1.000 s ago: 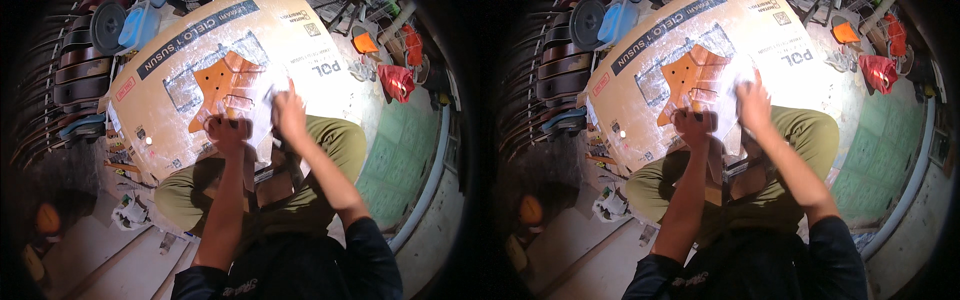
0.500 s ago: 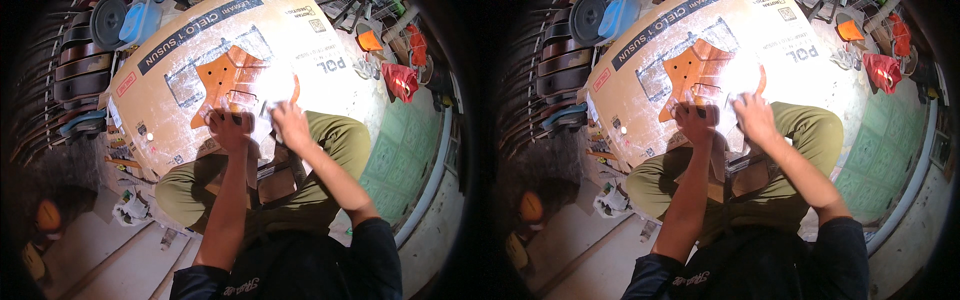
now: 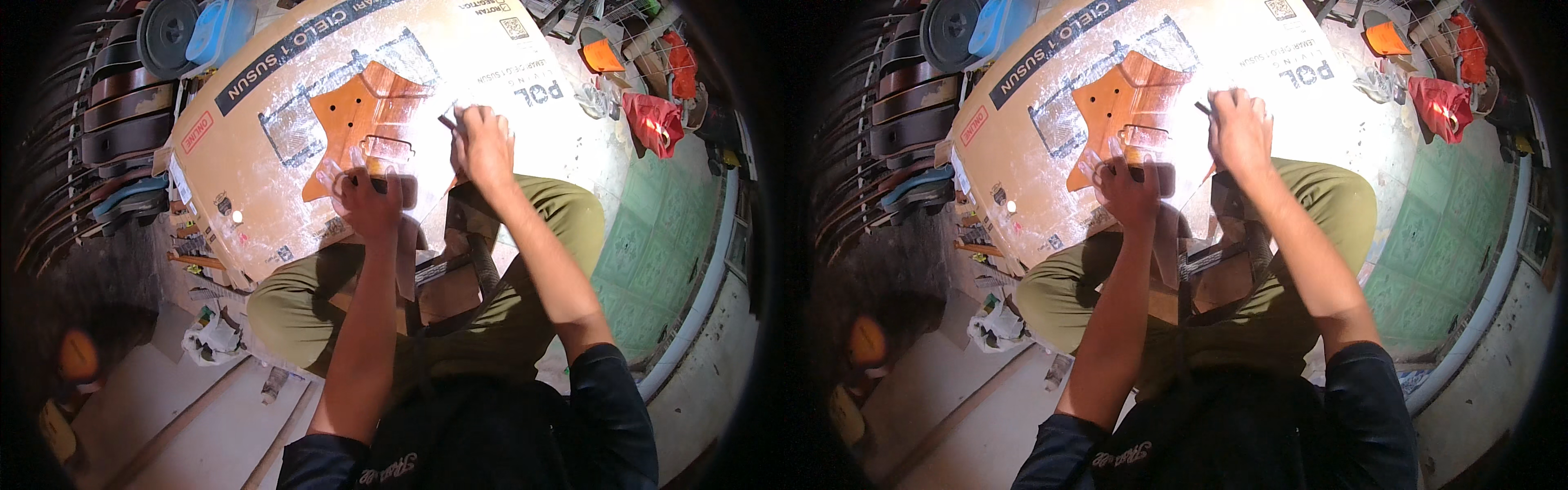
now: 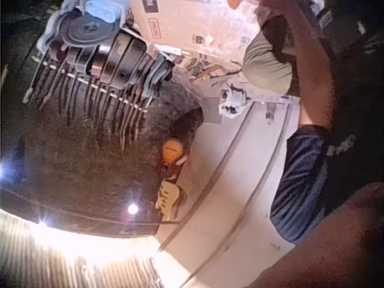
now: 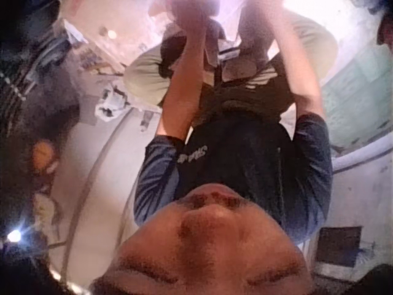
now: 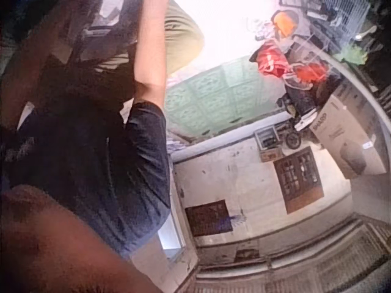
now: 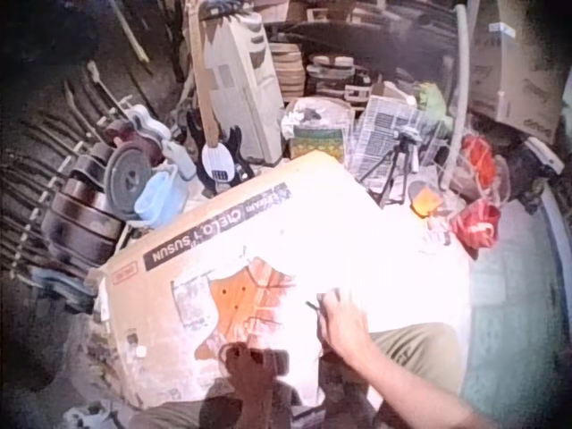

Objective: The person sands the surface of a wooden guitar body by hand with a sanding block, moving the block in circular and linear motions across different sections of the instrument.

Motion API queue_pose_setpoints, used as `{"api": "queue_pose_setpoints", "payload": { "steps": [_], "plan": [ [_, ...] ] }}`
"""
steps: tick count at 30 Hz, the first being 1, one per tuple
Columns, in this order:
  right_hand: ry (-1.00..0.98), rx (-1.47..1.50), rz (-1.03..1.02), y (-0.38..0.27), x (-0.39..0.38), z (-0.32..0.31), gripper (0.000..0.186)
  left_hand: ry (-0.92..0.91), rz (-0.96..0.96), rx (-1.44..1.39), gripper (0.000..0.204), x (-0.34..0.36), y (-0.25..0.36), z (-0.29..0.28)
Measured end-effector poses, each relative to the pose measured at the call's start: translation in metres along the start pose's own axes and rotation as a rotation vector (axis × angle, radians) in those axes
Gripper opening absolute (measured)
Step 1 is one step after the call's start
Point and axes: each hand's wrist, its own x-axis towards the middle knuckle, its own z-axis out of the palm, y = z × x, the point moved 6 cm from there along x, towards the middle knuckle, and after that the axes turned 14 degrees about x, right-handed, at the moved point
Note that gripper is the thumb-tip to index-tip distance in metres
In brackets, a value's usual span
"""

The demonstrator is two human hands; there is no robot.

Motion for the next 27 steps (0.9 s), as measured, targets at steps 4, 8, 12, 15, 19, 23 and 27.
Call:
{"api": "queue_pose_setpoints", "payload": {
  "steps": [4, 8, 12, 15, 19, 23, 27],
  "plan": [
    [-0.257, 0.065, -0.254, -0.036, -0.096, 0.029, 0.031, 0.144, 0.109, 0.143, 0.058, 0.005, 0.004, -0.009],
    [-0.131, -0.03, -0.165, -0.001, -0.027, 0.015, 0.024, 0.117, 0.143, 0.112, 0.056, 0.005, 0.001, -0.005],
    [-0.025, -0.004, -0.003, 0.006, -0.02, 0.013, 0.022, -0.039, -0.016, -0.046, 0.058, 0.007, 0.001, 0.002],
    [-0.212, 0.002, -0.342, -0.029, -0.087, 0.024, 0.026, 0.2, 0.152, 0.141, 0.057, 0.004, 0.005, -0.008],
    [-0.166, -0.052, -0.125, 0.003, -0.016, 0.01, 0.025, 0.169, 0.139, 0.093, 0.057, 0.003, 0.003, -0.005],
    [-0.052, 0.024, -0.063, -0.002, -0.01, 0.011, 0.027, 0.167, 0.135, 0.092, 0.054, 0.004, 0.003, -0.007],
    [-0.361, -0.005, -0.312, -0.029, -0.08, 0.033, 0.033, 0.229, 0.152, 0.147, 0.059, 0.004, 0.003, -0.009]
  ]
}}
